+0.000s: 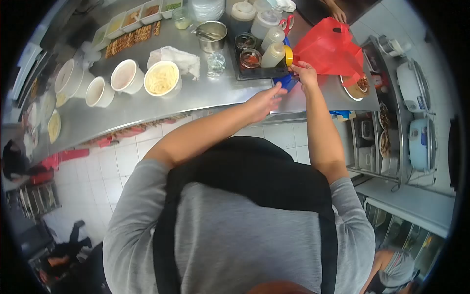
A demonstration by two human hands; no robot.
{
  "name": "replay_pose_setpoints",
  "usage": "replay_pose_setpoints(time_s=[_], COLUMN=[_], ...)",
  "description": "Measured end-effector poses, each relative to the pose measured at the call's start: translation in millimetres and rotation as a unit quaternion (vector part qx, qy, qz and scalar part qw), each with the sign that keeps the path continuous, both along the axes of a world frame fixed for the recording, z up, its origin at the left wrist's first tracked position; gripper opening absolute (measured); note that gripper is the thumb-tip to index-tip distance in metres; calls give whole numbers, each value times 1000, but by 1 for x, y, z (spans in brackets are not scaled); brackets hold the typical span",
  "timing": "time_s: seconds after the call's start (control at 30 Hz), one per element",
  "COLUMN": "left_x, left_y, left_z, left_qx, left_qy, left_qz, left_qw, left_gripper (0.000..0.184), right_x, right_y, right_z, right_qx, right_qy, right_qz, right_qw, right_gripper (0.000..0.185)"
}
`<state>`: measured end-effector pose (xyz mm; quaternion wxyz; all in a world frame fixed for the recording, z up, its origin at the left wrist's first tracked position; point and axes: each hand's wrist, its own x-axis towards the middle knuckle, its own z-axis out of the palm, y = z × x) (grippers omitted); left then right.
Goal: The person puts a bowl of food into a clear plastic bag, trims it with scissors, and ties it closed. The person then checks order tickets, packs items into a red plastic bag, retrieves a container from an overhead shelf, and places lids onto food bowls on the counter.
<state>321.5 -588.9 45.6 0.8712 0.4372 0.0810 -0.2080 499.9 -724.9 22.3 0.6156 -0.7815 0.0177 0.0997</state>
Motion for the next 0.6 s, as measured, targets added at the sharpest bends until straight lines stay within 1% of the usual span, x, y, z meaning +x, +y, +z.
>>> replay_pose_setpoints(time_s=[0.03,0.07,0.13,0.17,0.2,0.27,0.3,0.33,0.37,0.4,0.43,0.47,0.5,0.53,0.57,0.6], left_x=[16,32,59,69,75,77,79,74,75,78,84,80,85,90,96,105], left_y=[-15,-26,-35,-39,-44,-52,-55,-64,-66,-69,-71,-75,-77,-78,-79,-79], left_z=[-12,-23,-39,-47,-54,-54,-48,-32,-37,-48,-52,-43,-53,-58,-72,-88], left_qx=[14,29,92,122,131,120,115,125,157,188,220,275,327,371,410,469], left_qy=[6,11,34,47,28,11,-1,27,14,0,-19,-8,-44,-23,-50,-30], left_qz=[31,61,103,122,167,200,214,267,270,272,271,306,326,324,345,363], left_qw=[999,998,990,984,977,972,970,955,950,944,937,911,886,870,843,805], left_gripper=[60,61,61,61,63,66,67,59,53,46,40,25,22,21,21,20], right_x=[4,-4,-55,-85,-118,-182,-208,-228,-241,-251,-253,-249,-249,-247,-245,-242], right_y=[-1,-5,-22,-36,-54,-92,-110,-125,-136,-145,-159,-171,-175,-182,-185,-181], right_z=[-7,-3,29,49,70,102,106,109,107,101,80,49,23,-5,-38,-51], right_qx=[10,34,84,78,71,19,31,44,42,39,4,-29,-8,-2,34,-20], right_qy=[-24,-77,-180,-182,-183,-175,-169,-166,-148,-131,-128,-134,-98,-69,-55,-59], right_qz=[-17,-4,14,19,24,19,9,-2,-23,-45,-46,-51,-65,-58,-54,-44], right_qw=[1000,996,980,980,980,984,985,985,988,990,991,989,993,996,996,997], right_gripper=[51,53,58,61,63,65,65,65,65,65,63,62,57,54,55,55])
